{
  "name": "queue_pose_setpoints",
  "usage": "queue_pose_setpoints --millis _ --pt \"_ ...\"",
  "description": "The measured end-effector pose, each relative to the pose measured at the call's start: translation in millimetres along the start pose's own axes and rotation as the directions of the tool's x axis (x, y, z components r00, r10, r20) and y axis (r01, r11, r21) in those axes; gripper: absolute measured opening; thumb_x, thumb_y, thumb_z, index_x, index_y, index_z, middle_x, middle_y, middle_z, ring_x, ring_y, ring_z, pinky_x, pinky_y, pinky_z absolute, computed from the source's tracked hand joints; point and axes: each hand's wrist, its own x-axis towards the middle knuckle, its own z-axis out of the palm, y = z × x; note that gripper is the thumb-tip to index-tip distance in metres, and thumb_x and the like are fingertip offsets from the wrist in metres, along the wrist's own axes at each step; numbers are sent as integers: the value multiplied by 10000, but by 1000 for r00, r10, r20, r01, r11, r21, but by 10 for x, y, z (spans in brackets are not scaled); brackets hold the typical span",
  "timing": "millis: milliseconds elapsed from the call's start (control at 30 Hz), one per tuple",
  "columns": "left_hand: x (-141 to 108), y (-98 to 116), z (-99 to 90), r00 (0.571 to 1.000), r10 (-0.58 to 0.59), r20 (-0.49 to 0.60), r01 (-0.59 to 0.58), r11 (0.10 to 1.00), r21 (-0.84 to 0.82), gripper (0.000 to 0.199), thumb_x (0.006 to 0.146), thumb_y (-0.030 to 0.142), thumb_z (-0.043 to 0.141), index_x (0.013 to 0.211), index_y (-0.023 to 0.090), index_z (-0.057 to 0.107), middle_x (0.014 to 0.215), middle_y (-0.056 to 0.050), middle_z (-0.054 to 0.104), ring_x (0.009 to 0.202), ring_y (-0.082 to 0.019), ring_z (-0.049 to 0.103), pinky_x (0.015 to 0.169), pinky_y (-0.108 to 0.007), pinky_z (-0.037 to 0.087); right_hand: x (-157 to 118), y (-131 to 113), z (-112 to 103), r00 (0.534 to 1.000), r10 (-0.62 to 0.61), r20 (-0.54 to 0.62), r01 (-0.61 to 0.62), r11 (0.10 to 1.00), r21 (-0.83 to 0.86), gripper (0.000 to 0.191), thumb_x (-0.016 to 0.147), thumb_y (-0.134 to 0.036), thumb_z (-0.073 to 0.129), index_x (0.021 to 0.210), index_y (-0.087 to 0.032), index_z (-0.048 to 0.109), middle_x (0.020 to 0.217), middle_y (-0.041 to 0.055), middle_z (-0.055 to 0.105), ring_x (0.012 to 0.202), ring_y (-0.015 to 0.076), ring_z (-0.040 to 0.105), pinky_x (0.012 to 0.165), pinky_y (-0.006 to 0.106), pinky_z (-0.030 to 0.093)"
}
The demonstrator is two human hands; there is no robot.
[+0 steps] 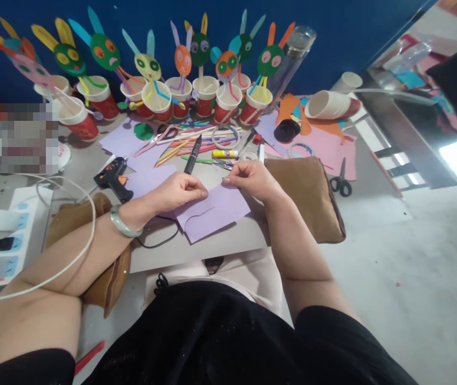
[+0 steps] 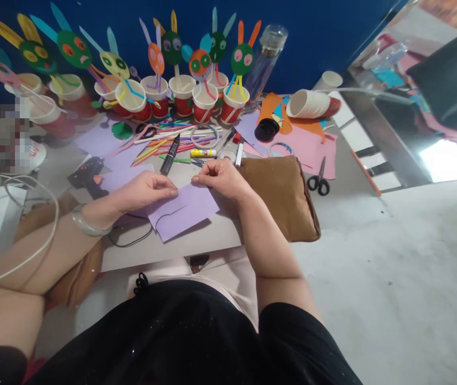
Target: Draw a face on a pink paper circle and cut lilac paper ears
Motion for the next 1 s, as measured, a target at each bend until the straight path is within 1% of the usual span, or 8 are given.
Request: queue_pose_setpoints --millis 100,167,233,333,467,567,767,1000 --pt "7 8 -10 989 49 -143 -55 998 -35 259 720 402 810 727 153 741 680 -12 681 643 -122 557 607 -249 435 22 53 5 993 -22 -114 33 995 96 613 824 -786 662 673 -192 640 629 6 582 613 128 520 577 285 407" --pt "9 18 -24 959 88 -269 -111 991 -71 247 733 394 800 724 160 722 653 10 637 624 -108 515 596 -244 415 29 75 0 992 -30 -122 54 979 197 734 826 -901 517 731 -190 673 692 34 635 662 154 573 613 305 449" --pt "8 31 -36 924 113 -365 -156 983 -92 227 745 381 795 733 167 720 633 25 599 600 -96 468 574 -242 386 23 70 1 996 -65 -65 79 966 248 749 745 -927 591 777 -185 694 755 49 685 742 182 630 675 324 490" --pt "9 48 -35 900 102 -425 -175 975 -135 213 763 379 794 760 175 733 605 37 567 557 -85 422 532 -245 347 -6 25 22 994 -95 50 81 970 227 656 593 -777 861 843 -188 720 795 39 717 820 210 673 731 330 526" --pt "14 49 -10 910 83 -407 -176 964 -199 224 786 374 796 763 170 707 522 54 530 475 -73 432 481 -234 355 -38 -22 47 998 -49 27 45 989 140 522 650 -648 902 778 -184 699 598 -17 625 547 124 547 538 276 446" --pt "14 38 3 926 52 -375 -147 962 -230 272 806 407 800 819 159 688 610 6 671 507 -91 575 485 -217 425 -46 -33 45 999 -26 -42 31 993 116 480 722 -611 875 728 -187 650 485 -48 552 431 92 471 456 254 382" --pt "2 16 10 968 8 -252 -84 952 -294 460 758 556 856 930 155 709 789 -60 786 640 -145 725 585 -243 569 -44 -66 85 994 -80 -73 94 974 205 528 686 -660 883 777 -185 673 532 -28 633 453 120 595 467 247 499" --pt "19 -17 14 961 56 -272 -139 945 -297 530 664 647 891 814 159 750 776 -50 771 732 -157 743 695 -265 608 -32 -43 90 988 -110 -112 130 974 187 509 713 -659 868 747 -195 661 574 -9 678 519 134 646 531 260 566"
